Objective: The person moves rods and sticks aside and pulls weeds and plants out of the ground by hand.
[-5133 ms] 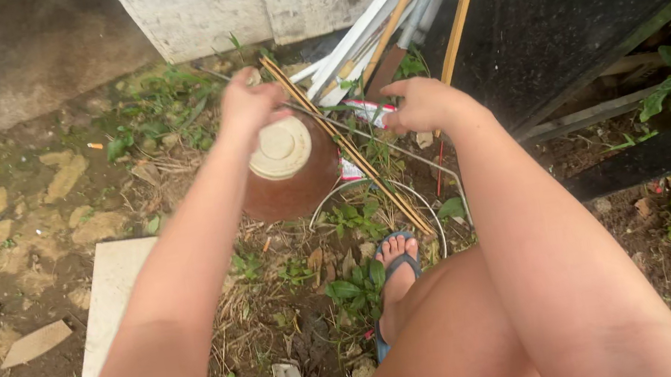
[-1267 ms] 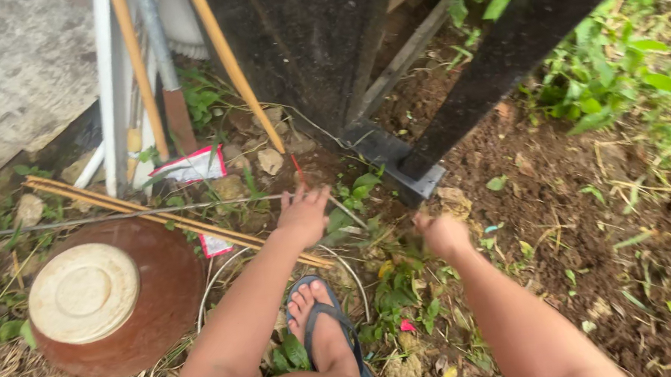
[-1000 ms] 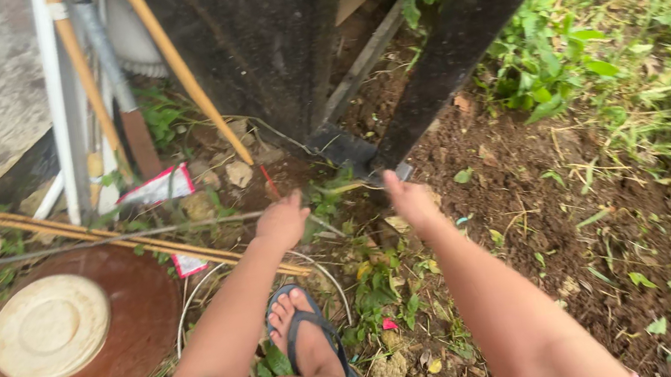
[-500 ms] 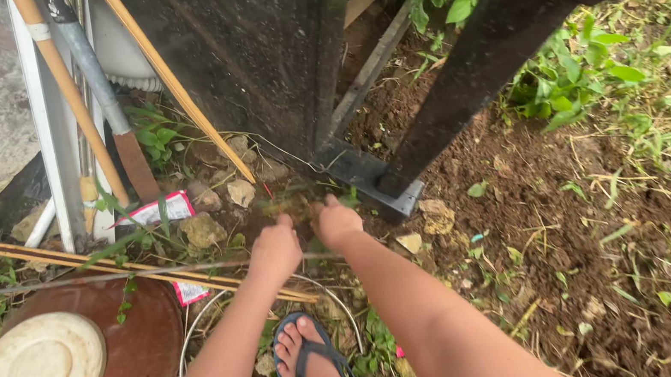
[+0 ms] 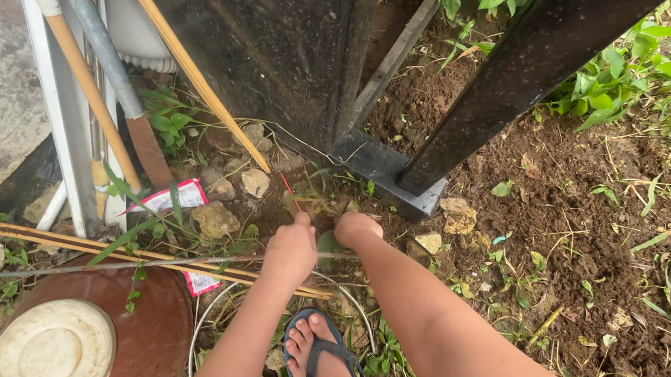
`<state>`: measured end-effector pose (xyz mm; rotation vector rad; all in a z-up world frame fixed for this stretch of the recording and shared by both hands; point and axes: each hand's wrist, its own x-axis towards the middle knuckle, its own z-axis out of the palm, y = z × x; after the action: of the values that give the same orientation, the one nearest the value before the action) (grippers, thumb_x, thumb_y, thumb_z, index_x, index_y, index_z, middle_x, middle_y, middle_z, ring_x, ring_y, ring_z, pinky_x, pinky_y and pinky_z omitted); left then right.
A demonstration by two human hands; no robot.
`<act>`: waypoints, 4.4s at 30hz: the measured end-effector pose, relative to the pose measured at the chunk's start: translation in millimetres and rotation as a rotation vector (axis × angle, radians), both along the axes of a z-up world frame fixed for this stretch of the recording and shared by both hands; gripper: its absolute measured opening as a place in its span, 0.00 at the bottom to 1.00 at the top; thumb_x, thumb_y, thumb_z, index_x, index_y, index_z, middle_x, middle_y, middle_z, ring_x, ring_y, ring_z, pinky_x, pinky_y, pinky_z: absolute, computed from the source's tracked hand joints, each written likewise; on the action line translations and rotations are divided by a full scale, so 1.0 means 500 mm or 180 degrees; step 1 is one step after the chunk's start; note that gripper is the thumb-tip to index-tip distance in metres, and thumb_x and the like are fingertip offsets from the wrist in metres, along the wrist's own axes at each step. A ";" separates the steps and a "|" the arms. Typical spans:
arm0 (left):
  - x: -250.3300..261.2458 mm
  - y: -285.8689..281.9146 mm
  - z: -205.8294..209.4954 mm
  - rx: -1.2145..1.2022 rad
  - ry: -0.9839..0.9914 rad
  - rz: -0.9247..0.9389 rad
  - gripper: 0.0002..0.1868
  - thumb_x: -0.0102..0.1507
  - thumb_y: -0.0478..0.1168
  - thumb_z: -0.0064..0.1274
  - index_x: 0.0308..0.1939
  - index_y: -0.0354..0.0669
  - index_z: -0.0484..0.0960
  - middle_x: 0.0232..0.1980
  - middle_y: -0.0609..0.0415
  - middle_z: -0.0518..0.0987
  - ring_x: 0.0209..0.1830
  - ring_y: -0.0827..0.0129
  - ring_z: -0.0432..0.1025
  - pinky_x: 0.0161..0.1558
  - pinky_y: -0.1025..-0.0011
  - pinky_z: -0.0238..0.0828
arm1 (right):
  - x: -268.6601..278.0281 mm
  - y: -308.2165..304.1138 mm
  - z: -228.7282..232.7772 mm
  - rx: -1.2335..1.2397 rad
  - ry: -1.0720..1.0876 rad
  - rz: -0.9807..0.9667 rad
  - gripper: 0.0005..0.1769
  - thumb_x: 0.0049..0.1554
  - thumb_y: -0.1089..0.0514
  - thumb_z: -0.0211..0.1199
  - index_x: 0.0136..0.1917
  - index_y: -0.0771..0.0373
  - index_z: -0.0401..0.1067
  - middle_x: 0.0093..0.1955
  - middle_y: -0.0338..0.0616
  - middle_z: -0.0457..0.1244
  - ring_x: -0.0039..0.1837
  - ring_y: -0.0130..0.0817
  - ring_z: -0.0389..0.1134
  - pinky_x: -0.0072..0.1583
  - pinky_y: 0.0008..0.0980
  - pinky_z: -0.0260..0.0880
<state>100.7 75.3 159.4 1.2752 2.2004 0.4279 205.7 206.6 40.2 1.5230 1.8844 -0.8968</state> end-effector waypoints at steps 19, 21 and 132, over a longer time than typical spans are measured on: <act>0.008 0.034 -0.015 -0.0444 0.0217 -0.0096 0.13 0.68 0.42 0.45 0.50 0.39 0.79 0.44 0.34 0.82 0.48 0.39 0.78 0.52 0.48 0.74 | 0.261 0.088 0.000 -0.0872 0.1782 -0.0748 0.24 0.51 0.66 0.51 0.59 0.63 0.76 0.58 0.57 0.72 0.62 0.51 0.73 0.66 0.43 0.69; 0.032 0.037 0.003 -0.0511 0.0501 -0.0364 0.19 0.64 0.33 0.45 0.59 0.39 0.75 0.44 0.33 0.83 0.47 0.40 0.78 0.50 0.49 0.75 | 0.282 0.081 0.084 0.0339 0.1534 -0.0026 0.21 0.60 0.51 0.61 0.62 0.63 0.74 0.56 0.57 0.69 0.60 0.50 0.70 0.65 0.45 0.68; 0.342 0.036 -0.315 -0.0482 -0.1894 -0.0211 0.16 0.50 0.35 0.73 0.36 0.39 0.81 0.33 0.51 0.85 0.32 0.69 0.78 0.37 0.69 0.75 | 0.417 -0.156 -0.237 -0.1428 0.1770 -0.5549 0.16 0.61 0.59 0.55 0.57 0.71 0.73 0.47 0.57 0.70 0.44 0.50 0.73 0.48 0.59 0.73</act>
<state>271.7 93.2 1.7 0.9771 1.6510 0.5239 414.1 128.3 -78.5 2.5181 -0.0352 -2.3353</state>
